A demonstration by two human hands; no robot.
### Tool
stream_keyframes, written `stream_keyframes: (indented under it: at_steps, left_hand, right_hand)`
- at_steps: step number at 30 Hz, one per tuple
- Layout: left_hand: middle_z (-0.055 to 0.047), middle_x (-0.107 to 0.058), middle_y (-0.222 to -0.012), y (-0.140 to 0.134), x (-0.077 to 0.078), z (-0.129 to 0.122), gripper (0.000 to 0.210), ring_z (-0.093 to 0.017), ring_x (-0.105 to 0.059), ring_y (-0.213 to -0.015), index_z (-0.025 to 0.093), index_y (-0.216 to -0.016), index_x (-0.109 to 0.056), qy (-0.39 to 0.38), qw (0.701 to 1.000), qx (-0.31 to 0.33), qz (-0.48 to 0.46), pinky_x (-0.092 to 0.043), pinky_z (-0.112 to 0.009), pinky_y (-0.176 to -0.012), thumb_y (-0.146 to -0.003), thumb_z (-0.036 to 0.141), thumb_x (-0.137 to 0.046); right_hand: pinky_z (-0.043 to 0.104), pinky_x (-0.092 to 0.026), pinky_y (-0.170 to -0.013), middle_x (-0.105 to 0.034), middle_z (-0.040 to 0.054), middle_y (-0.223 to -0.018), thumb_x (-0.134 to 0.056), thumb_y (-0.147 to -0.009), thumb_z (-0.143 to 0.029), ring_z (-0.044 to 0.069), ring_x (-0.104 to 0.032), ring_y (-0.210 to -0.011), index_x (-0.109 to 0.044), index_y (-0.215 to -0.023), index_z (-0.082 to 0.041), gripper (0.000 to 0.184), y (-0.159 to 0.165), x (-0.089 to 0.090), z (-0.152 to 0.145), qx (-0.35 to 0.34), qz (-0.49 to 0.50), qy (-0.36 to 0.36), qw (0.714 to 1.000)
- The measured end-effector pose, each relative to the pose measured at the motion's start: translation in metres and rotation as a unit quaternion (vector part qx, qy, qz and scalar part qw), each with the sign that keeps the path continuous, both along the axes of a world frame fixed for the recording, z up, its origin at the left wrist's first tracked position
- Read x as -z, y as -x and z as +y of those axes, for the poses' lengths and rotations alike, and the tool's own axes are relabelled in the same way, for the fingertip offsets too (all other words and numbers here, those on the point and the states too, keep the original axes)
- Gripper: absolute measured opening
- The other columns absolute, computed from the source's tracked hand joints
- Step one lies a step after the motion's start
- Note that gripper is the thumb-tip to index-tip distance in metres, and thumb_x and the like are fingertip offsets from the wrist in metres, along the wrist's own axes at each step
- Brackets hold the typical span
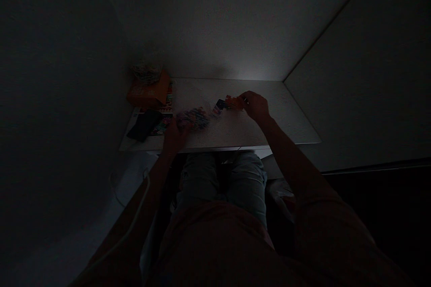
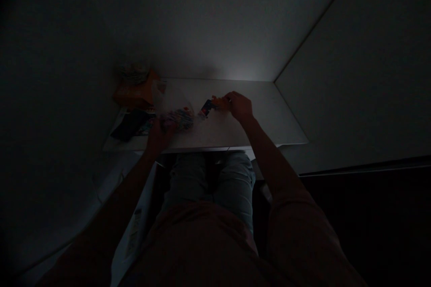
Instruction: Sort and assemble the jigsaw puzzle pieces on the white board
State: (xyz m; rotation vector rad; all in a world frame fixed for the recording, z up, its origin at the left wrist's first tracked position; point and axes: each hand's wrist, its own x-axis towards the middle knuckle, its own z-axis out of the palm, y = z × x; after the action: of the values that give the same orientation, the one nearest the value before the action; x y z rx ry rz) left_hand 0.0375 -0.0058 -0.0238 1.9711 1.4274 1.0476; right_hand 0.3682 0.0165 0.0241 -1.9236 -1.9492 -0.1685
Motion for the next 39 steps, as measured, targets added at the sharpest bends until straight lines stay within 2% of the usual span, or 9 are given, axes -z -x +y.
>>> stream_keyframes:
  at_steps: [3, 7, 13, 19, 26, 29, 31, 35, 39]
  left_hand:
    - [-0.015, -0.055, -0.122, -0.001, -0.001, 0.001, 0.043, -0.029, -0.054, -0.113, 0.019, -0.122, -0.046, -0.012, 1.000, 0.000, -0.001, -0.043, -0.043, -0.098, -0.090, 0.047, -0.051]
    - [-0.016, -0.056, -0.120, -0.004, -0.009, -0.002, 0.044, -0.029, -0.055, -0.113, 0.018, -0.122, -0.046, 0.015, 1.000, -0.017, -0.006, -0.044, -0.043, -0.098, -0.089, 0.045, -0.053]
    - [-0.016, -0.053, -0.126, -0.006, -0.021, -0.008, 0.047, -0.029, -0.051, -0.119, 0.016, -0.127, -0.044, 0.035, 0.999, -0.016, -0.001, -0.041, -0.041, -0.102, -0.090, 0.044, -0.050]
    - [-0.019, -0.051, -0.128, -0.001, -0.006, -0.002, 0.060, -0.032, -0.051, -0.119, 0.014, -0.134, -0.038, 0.022, 1.000, -0.006, 0.008, -0.042, -0.044, -0.102, -0.090, 0.053, -0.048]
    - [-0.019, -0.051, -0.129, 0.003, 0.000, -0.001, 0.062, -0.034, -0.048, -0.122, 0.016, -0.134, -0.038, 0.033, 0.999, -0.012, -0.010, -0.041, -0.047, -0.102, -0.088, 0.055, -0.051]
    - [-0.018, -0.052, -0.127, 0.004, 0.000, -0.002, 0.062, -0.034, -0.049, -0.122, 0.017, -0.134, -0.038, 0.036, 0.999, -0.014, -0.009, -0.041, -0.047, -0.101, -0.088, 0.056, -0.051]
    - [-0.018, -0.054, -0.125, 0.005, 0.001, -0.002, 0.061, -0.033, -0.051, -0.118, 0.018, -0.133, -0.040, 0.033, 0.999, -0.009, -0.017, -0.043, -0.046, -0.098, -0.087, 0.056, -0.052]
    - [-0.017, -0.057, -0.119, 0.006, 0.003, 0.000, 0.056, -0.032, -0.055, -0.112, 0.019, -0.129, -0.043, 0.027, 0.999, -0.007, -0.026, -0.045, -0.045, -0.094, -0.088, 0.056, -0.050]
    - [-0.018, -0.058, -0.116, 0.006, 0.004, 0.001, 0.055, -0.032, -0.057, -0.107, 0.017, -0.126, -0.045, 0.024, 0.999, -0.018, -0.010, -0.046, -0.044, -0.090, -0.089, 0.057, -0.048]
  right_hand:
    - [0.034, -0.041, -0.072, -0.066, 0.0089, -0.101, -0.039, -0.097, -0.040, 0.022, -0.059, -0.087, -0.064, -0.098, -0.020, 0.032, -0.002, -0.016, 0.008, 0.008, -0.013, -0.041, 0.999]
    - [0.035, -0.042, -0.073, -0.067, 0.0092, -0.100, -0.037, -0.097, -0.043, 0.023, -0.060, -0.086, -0.065, -0.097, -0.021, 0.035, -0.003, -0.042, 0.014, 0.019, -0.010, -0.083, 0.996]
    - [0.037, -0.044, -0.081, -0.067, 0.0094, -0.100, -0.037, -0.097, -0.045, 0.022, -0.060, -0.088, -0.064, -0.098, -0.021, 0.036, 0.013, -0.094, 0.009, -0.010, -0.013, -0.116, 0.993]
    - [0.038, -0.046, -0.078, -0.067, 0.0055, -0.093, -0.040, -0.096, -0.050, 0.021, -0.062, -0.081, -0.065, -0.094, -0.022, 0.038, 0.040, -0.139, 0.002, -0.057, -0.014, -0.178, 0.982]
    - [0.038, -0.046, -0.080, -0.067, 0.0046, -0.090, -0.041, -0.095, -0.054, 0.022, -0.063, -0.081, -0.065, -0.091, -0.024, 0.039, 0.091, -0.180, -0.008, -0.130, 0.018, -0.178, 0.975]
    - [0.037, -0.046, -0.079, -0.067, 0.0041, -0.088, -0.041, -0.096, -0.052, 0.021, -0.062, -0.081, -0.065, -0.091, -0.023, 0.038, 0.111, -0.185, -0.008, -0.143, 0.007, -0.171, 0.975]
    - [0.037, -0.046, -0.079, -0.066, 0.0031, -0.085, -0.040, -0.096, -0.053, 0.021, -0.063, -0.080, -0.066, -0.090, -0.021, 0.041, 0.118, -0.180, -0.004, -0.151, -0.003, -0.156, 0.976]
    - [0.038, -0.046, -0.080, -0.065, 0.0028, -0.085, -0.038, -0.094, -0.056, 0.021, -0.063, -0.084, -0.066, -0.092, -0.019, 0.047, 0.121, -0.159, 0.007, -0.168, 0.011, -0.112, 0.979]
    - [0.037, -0.046, -0.079, -0.067, 0.0031, -0.087, -0.045, -0.092, -0.055, 0.023, -0.062, -0.086, -0.068, -0.092, -0.022, 0.040, 0.124, -0.138, 0.013, -0.176, 0.011, -0.064, 0.982]
